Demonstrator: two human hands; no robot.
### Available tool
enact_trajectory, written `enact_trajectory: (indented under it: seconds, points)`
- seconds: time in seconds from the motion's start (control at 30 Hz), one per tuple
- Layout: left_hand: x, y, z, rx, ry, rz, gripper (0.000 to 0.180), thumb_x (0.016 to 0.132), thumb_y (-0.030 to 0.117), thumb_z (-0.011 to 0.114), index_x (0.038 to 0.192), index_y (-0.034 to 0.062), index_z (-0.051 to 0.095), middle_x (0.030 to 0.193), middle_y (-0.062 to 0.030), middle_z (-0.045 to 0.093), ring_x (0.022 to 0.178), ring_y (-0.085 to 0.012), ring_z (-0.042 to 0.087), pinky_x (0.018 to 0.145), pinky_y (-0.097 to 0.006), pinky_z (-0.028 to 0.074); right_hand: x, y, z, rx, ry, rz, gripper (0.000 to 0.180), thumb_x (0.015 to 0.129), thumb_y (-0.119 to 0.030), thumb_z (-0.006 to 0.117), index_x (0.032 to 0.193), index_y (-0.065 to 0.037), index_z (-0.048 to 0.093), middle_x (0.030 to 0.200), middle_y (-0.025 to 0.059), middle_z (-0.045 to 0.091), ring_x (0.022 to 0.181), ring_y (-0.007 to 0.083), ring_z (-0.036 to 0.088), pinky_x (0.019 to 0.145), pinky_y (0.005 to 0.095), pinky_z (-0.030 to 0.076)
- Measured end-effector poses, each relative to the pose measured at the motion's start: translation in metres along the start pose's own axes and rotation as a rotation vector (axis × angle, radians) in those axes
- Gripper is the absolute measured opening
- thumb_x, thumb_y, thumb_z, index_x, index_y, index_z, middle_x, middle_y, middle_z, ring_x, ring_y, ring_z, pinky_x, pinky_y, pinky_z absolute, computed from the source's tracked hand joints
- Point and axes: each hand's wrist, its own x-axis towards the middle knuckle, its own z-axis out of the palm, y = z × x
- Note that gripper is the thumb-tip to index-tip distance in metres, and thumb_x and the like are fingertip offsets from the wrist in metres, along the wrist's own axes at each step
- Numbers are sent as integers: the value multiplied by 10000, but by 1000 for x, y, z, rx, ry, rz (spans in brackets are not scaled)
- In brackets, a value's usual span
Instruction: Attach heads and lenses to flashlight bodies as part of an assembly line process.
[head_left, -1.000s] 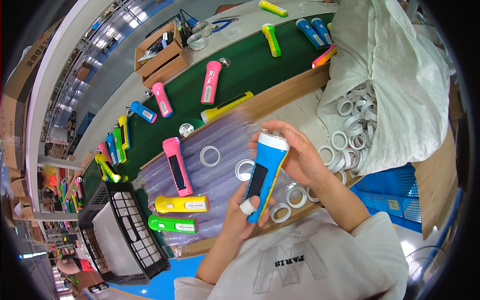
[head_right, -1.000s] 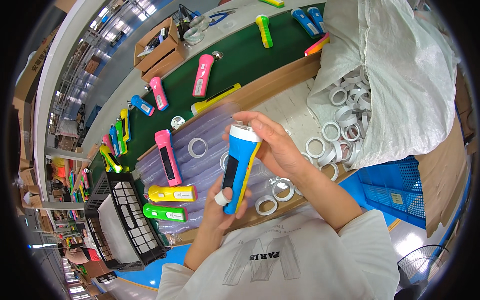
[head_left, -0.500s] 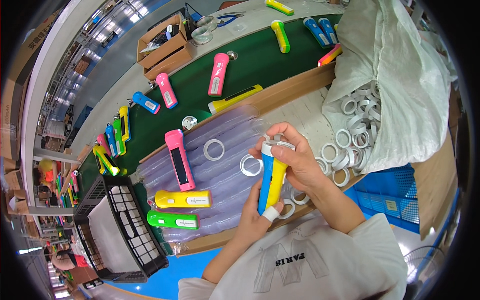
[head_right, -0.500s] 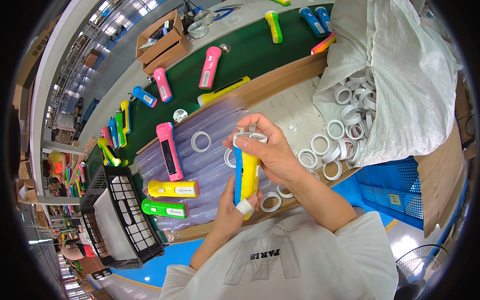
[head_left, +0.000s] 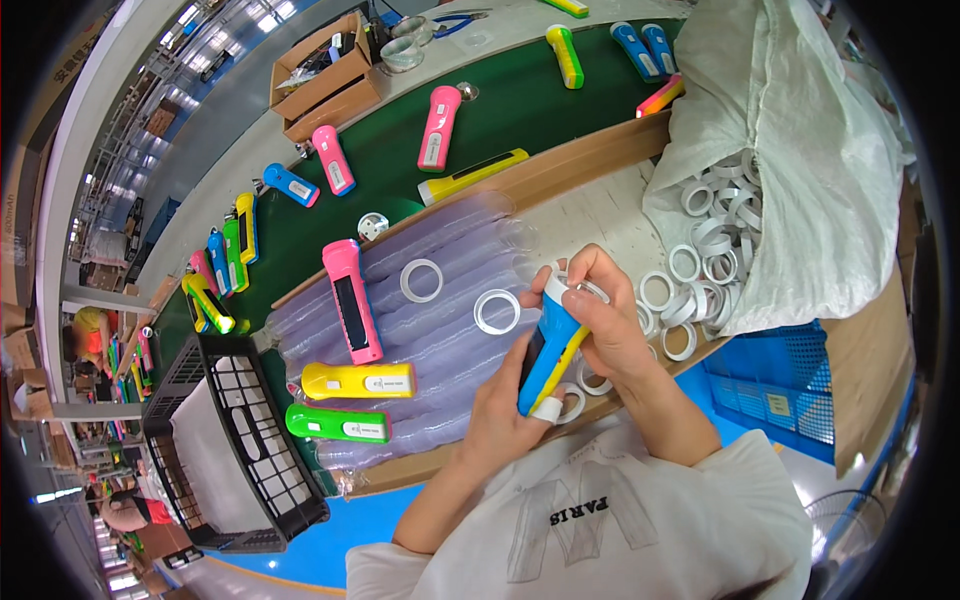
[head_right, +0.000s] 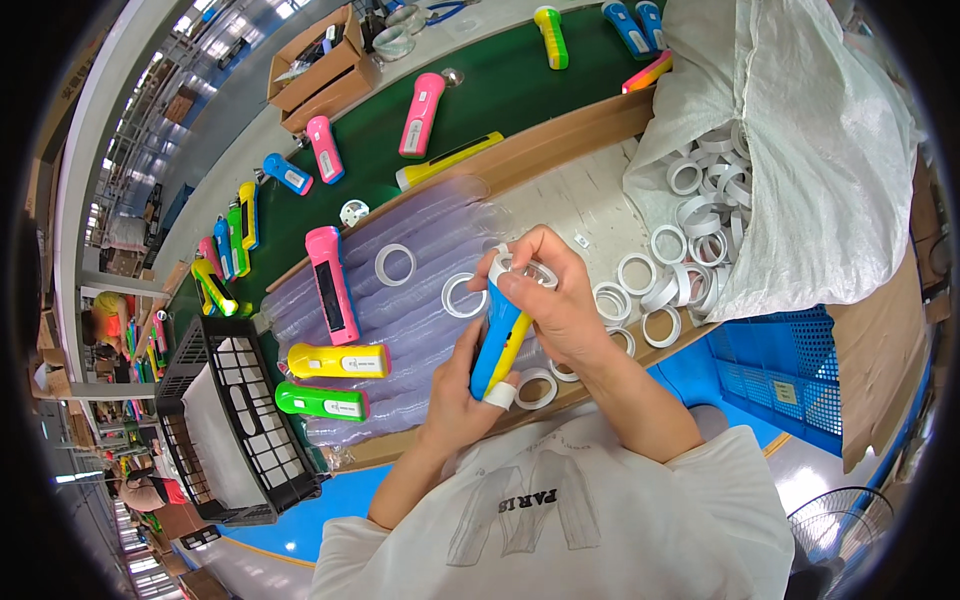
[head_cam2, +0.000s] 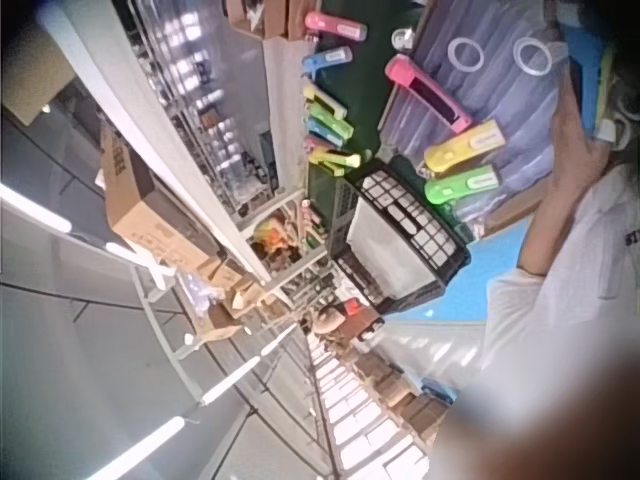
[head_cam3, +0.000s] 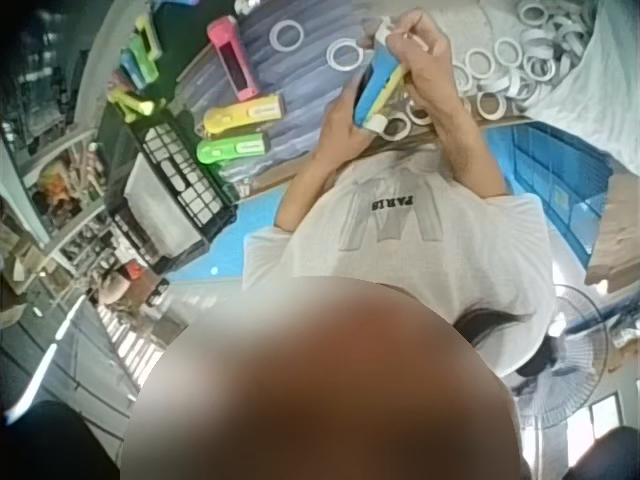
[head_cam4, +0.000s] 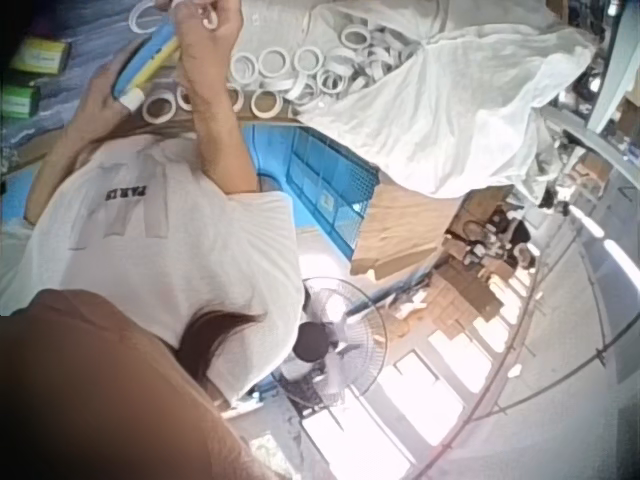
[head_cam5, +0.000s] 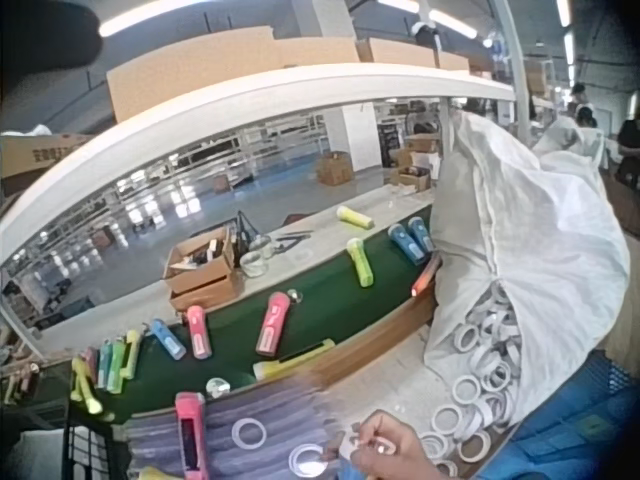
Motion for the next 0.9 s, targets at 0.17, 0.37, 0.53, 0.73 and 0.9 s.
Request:
enact_trajectory:
  seconds: [0.17,0.37,0.53,0.73,0.9]
  points:
    - [0,-9,1,-21,34,13,677,776,88,725,1366,-30,414,1045,-130,624,854,-224,637,778,-308,511,1,-1,0,-35,35,31,230,861,-176,643,995,-90,478,1045,152,593,1006,287,634,869,379,523]
    - [-5,-12,-16,-1286,-194,-470,559,806,320,721,1214,2,509,923,-163,612,716,-231,638,659,-319,542,6,-5,-14,160,-193,179,521,939,-450,532,1263,-43,504,1279,161,559,1151,268,565,992,429,445]
    - [-2,2,-13,-948,45,-469,623,900,331,633,1374,14,382,1126,-180,599,813,-243,649,674,-336,553,5,2,-14,84,-105,123,459,956,-374,559,1253,-25,528,1174,72,576,1042,157,560,908,345,461]
    - [-4,-10,-13,-1143,-205,-508,635,888,360,642,1365,19,396,996,-160,625,641,-216,607,534,-304,494,15,-3,-12,166,-38,215,483,954,-428,531,1220,-25,526,1087,108,597,1025,209,600,866,339,509]
    - [0,-12,-8,-1408,-314,-581,600,850,465,660,1207,18,478,930,-184,634,584,-235,608,468,-304,475,17,-3,-15,241,-175,174,434,912,-325,624,1191,-6,535,1102,149,596,1101,265,598,929,392,508]
